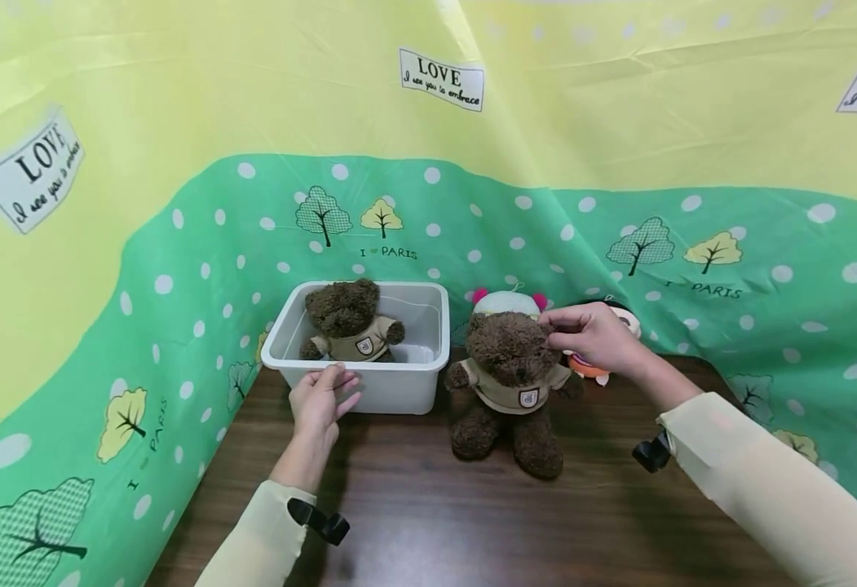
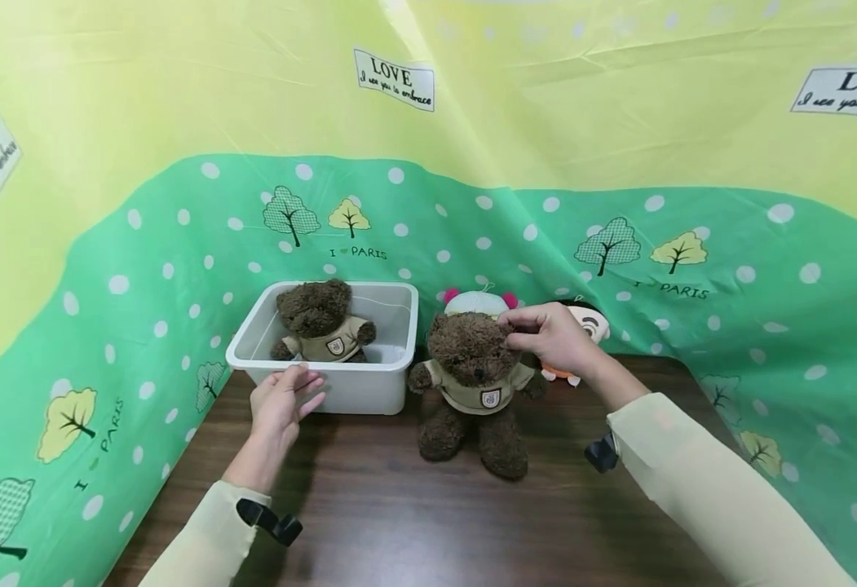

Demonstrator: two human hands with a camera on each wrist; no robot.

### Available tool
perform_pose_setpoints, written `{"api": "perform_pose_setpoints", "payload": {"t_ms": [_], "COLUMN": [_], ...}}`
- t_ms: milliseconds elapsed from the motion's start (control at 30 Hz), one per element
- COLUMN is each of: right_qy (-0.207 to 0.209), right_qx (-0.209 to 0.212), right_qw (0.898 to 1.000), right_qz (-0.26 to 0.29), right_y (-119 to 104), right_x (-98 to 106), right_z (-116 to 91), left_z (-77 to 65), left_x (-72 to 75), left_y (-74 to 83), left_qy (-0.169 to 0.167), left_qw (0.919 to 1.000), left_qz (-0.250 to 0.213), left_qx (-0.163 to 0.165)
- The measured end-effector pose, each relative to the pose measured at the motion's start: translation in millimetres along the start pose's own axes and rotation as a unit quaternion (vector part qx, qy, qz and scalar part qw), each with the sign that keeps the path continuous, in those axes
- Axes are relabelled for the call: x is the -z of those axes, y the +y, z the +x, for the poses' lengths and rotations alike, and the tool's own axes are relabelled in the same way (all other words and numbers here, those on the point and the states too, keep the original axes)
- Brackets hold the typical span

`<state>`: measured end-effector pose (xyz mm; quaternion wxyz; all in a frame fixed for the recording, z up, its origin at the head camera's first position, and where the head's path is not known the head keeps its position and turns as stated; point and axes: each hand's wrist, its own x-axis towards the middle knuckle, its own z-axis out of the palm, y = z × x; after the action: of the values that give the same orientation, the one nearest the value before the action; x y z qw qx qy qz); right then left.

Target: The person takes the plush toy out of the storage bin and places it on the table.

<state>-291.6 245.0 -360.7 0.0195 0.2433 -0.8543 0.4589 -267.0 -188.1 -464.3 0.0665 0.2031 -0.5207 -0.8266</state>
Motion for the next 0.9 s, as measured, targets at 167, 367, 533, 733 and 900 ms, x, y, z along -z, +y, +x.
{"api": "perform_pose_setpoints", "payload": {"t_ms": [167, 367, 533, 733, 900], "right_qy": [-0.006, -0.025, -0.039, -0.019, 0.035], "right_qx": [-0.005, 0.005, 0.029, 0.01, -0.039], "right_qw": [1.0, 0.994, 0.992, 0.997, 0.997], "right_qz": [-0.023, -0.107, -0.119, -0.076, -0.055], "right_y": [9.4, 24.9, 35.1, 44.2, 51.0], "right_x": [-9.8, -24.0, -30.2, -46.5, -65.7], "right_z": [-5.9, -13.2, -18.1, -23.9, -23.2], "left_z": [-1.0, -1.0, -0.9, -0.3, 0.4], "left_x": [-0.1, -0.7, -0.8, -0.1, 0.0], "left_y": [0.4, 0.6, 0.6, -0.4, -1.5], "left_qy": [0.003, 0.006, 0.007, 0.005, 0.005], "left_qw": [1.0, 1.0, 1.0, 1.0, 1.0], "left_qz": [0.005, 0.007, 0.006, 0.004, 0.0], "left_qx": [0.0, 0.0, 0.0, -0.001, -0.002]}}
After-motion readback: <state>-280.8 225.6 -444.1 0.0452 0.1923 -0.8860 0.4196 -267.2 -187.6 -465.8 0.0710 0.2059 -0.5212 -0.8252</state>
